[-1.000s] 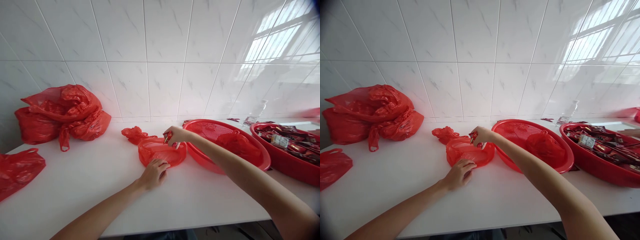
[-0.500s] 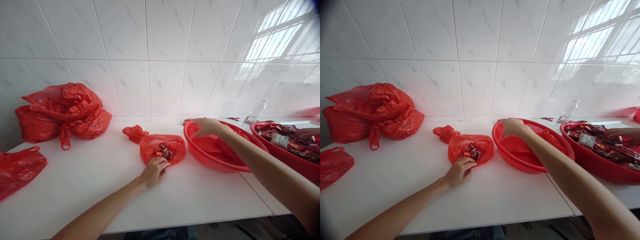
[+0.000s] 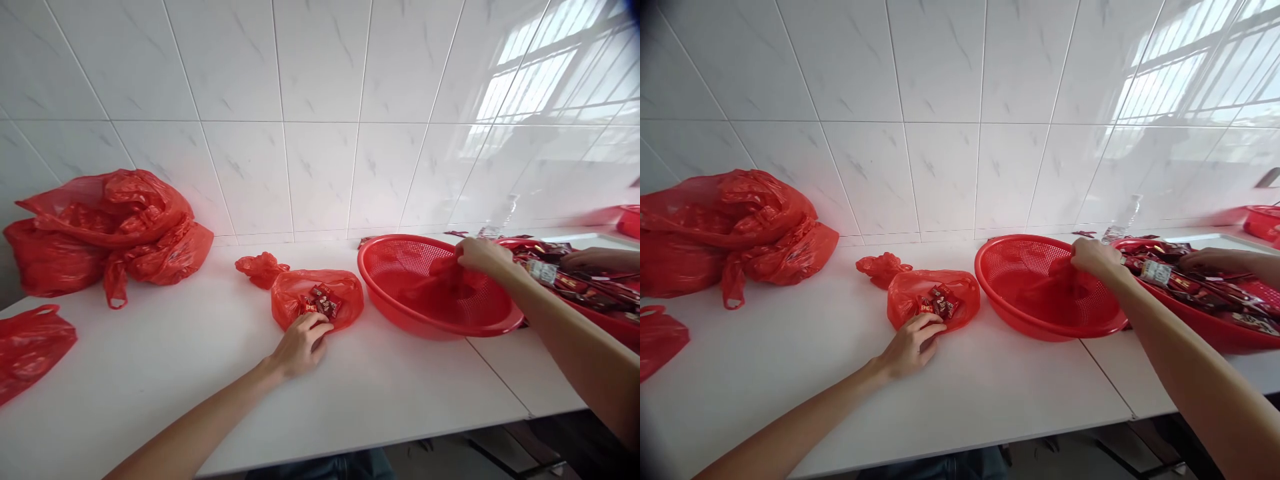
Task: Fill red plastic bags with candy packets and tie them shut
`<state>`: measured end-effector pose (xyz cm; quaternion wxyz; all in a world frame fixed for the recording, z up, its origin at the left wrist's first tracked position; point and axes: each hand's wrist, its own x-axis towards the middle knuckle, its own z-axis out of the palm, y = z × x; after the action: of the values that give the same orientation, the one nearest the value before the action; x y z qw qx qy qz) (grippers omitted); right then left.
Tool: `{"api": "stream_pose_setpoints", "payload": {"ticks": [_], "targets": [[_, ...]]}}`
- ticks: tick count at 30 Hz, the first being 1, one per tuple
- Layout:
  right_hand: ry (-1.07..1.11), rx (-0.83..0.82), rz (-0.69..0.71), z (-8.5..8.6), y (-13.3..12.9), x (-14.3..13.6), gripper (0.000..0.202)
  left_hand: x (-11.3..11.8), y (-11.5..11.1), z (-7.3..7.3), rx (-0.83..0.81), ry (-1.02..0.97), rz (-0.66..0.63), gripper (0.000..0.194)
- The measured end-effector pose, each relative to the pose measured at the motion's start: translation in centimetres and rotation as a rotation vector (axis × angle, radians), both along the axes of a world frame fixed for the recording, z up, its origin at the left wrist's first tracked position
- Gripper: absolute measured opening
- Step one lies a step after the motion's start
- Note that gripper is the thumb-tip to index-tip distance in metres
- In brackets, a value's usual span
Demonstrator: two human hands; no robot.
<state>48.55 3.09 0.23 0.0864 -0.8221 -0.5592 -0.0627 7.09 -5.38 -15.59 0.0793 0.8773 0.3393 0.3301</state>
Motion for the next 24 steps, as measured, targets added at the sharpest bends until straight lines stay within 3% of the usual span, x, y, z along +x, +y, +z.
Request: {"api": "stream_pose_setpoints", "payload": {"ticks": [3, 6, 9, 13, 14, 16, 19, 22, 24], "targets": [[0.004, 0.098, -0.009, 2.6, -0.4, -0.1, 0.032, 0.0, 0.0, 0.0, 0.041, -0.027, -0.005, 0.034], [0.086, 0.339, 0.079, 4.7, -1.5, -2.2, 0.032, 0.2, 0.0, 0.9, 0.071, -0.086, -0.013, 0.036], [0.293, 0.565, 0.328, 5.9, -2.7, -6.6, 0.028, 0.6, 0.1, 3.5, -0.008, -0.249, 0.011, 0.051], [0.535, 0.531, 0.747, 5.3, -3.8, -15.5, 0.027, 0.9, 0.3, 8.6, -0.141, -0.530, 0.105, 0.094], [0.583, 0.495, 0.858, 4.9, -4.1, -17.9, 0.028, 0.6, 0.3, 9.7, -0.125, -0.574, 0.142, 0.096], [0.671, 0.384, 1.078, 3.9, -4.7, -22.2, 0.030, -0.7, 0.4, 11.3, -0.030, -0.608, 0.251, 0.076], [0.773, 0.220, 1.330, 2.9, -5.8, -26.5, 0.044, -5.4, 0.5, 12.2, 0.195, -0.586, 0.476, 0.029], [0.827, 0.061, 1.418, 2.6, -6.4, -27.5, 0.055, -13.6, 0.6, 12.6, 0.482, -0.557, 0.755, 0.024], [0.804, 0.018, 1.395, 2.5, -6.3, -26.7, 0.053, -20.2, 0.5, 12.9, 0.619, -0.529, 1.030, 0.031]]}}
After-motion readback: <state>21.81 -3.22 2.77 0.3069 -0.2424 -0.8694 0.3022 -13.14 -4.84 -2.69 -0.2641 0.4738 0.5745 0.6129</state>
